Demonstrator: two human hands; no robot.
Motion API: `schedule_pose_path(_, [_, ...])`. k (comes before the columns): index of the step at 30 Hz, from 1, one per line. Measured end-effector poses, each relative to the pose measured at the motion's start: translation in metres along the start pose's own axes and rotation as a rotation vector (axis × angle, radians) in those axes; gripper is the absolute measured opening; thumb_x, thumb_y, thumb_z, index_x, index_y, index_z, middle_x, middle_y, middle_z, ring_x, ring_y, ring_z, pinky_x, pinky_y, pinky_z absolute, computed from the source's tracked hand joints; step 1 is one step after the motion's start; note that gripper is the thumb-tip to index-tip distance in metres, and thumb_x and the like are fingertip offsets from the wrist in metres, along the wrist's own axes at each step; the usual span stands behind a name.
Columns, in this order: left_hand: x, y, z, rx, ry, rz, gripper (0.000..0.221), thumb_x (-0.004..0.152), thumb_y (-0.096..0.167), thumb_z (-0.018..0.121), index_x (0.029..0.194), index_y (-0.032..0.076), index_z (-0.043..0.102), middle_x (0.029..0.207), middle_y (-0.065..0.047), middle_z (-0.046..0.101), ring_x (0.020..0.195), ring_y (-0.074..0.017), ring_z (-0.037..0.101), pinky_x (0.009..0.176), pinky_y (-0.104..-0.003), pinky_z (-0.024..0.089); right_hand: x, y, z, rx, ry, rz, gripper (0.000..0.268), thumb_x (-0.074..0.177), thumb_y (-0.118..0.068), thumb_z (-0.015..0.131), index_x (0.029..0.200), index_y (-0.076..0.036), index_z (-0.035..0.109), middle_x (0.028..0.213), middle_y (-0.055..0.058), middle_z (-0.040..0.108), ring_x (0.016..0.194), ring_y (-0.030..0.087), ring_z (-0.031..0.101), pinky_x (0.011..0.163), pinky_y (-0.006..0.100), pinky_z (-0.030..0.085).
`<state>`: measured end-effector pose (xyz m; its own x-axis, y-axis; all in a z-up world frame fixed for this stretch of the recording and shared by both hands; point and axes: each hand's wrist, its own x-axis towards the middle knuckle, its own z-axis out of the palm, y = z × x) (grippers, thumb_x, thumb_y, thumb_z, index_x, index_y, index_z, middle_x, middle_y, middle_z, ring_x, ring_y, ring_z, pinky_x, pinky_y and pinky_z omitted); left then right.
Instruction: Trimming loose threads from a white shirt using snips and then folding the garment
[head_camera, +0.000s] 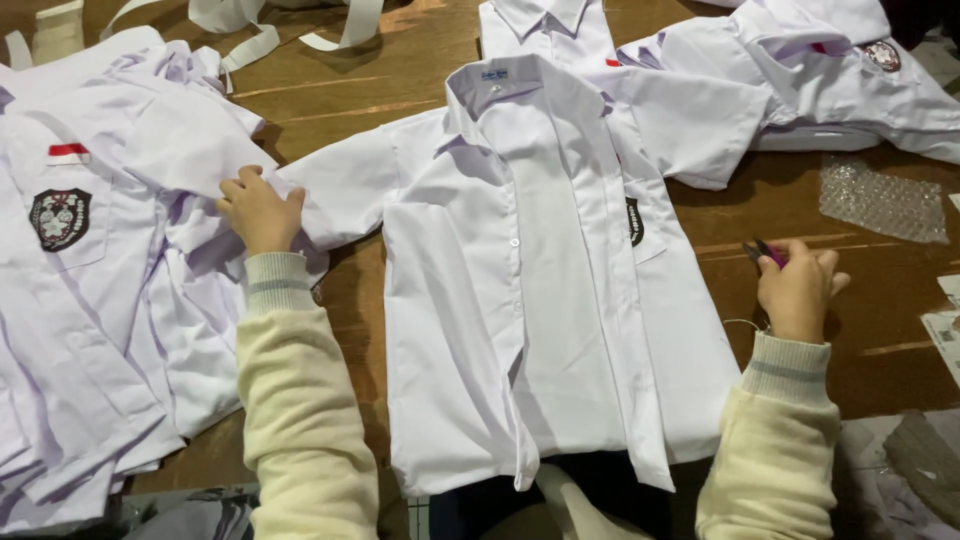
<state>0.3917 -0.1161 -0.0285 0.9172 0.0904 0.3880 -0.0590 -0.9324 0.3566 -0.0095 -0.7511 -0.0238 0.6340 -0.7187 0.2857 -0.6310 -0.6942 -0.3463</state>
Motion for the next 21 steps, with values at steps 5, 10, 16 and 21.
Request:
schedule_pose_path(5, [-0.003, -0.001, -0.029, -0.160, -0.284, -0.251, 0.059, 0.088, 0.051, 0.079, 0.111, 0.003, 0.053, 0.111, -0.020, 0.066, 0.105, -0.0440, 0.062, 0.084, -0.055, 0.049, -0.015, -0.041, -0.031, -0.039, 0.061, 0.122, 0.050, 0.097, -0.035, 0.074, 0.139, -0.013, 0.059, 0.137, 0.028, 0.045, 0.118, 0.050, 0.034, 0.089, 0.061, 0.027])
schedule_pose_path(10, [-0.010, 0.031, -0.059, -0.015, -0.520, -0.329, 0.065, 0.094, 0.062, 0.062, 0.116, 0.002, 0.069, 0.116, -0.020, 0.072, 0.109, -0.0429, 0.066, 0.086, -0.054, 0.052, -0.100, -0.139, -0.090, 0.395, -0.153, -0.182, 0.026, 0.102, -0.012, 0.067, 0.126, -0.004, 0.059, 0.114, 0.015, 0.062, 0.099, 0.026, 0.061, 0.086, 0.037, 0.051])
schedule_pose_path(16, [-0.010, 0.031, -0.051, -0.213, -0.426, -0.171, 0.036, 0.093, 0.038, 0.056, 0.100, 0.004, 0.062, 0.108, -0.022, 0.069, 0.102, -0.0422, 0.062, 0.086, -0.052, 0.046, -0.239, -0.205, -0.079, 0.232, -0.838, -0.336, 0.053, 0.087, -0.070, 0.047, 0.080, -0.020, 0.065, 0.064, -0.005, 0.073, 0.063, 0.017, 0.071, 0.063, 0.036, 0.051])
schedule_pose_path(21, [-0.015, 0.047, -0.071, -0.415, -0.375, -0.222, 0.033, 0.100, 0.036, 0.046, 0.117, 0.008, 0.049, 0.122, -0.032, 0.055, 0.113, -0.0494, 0.054, 0.100, -0.052, 0.041, -0.262, -0.201, -0.064, 0.103, -0.695, -0.460, 0.040, 0.090, -0.053, 0.064, 0.074, -0.018, 0.055, 0.057, 0.000, 0.061, 0.058, 0.028, 0.064, 0.061, 0.045, 0.048])
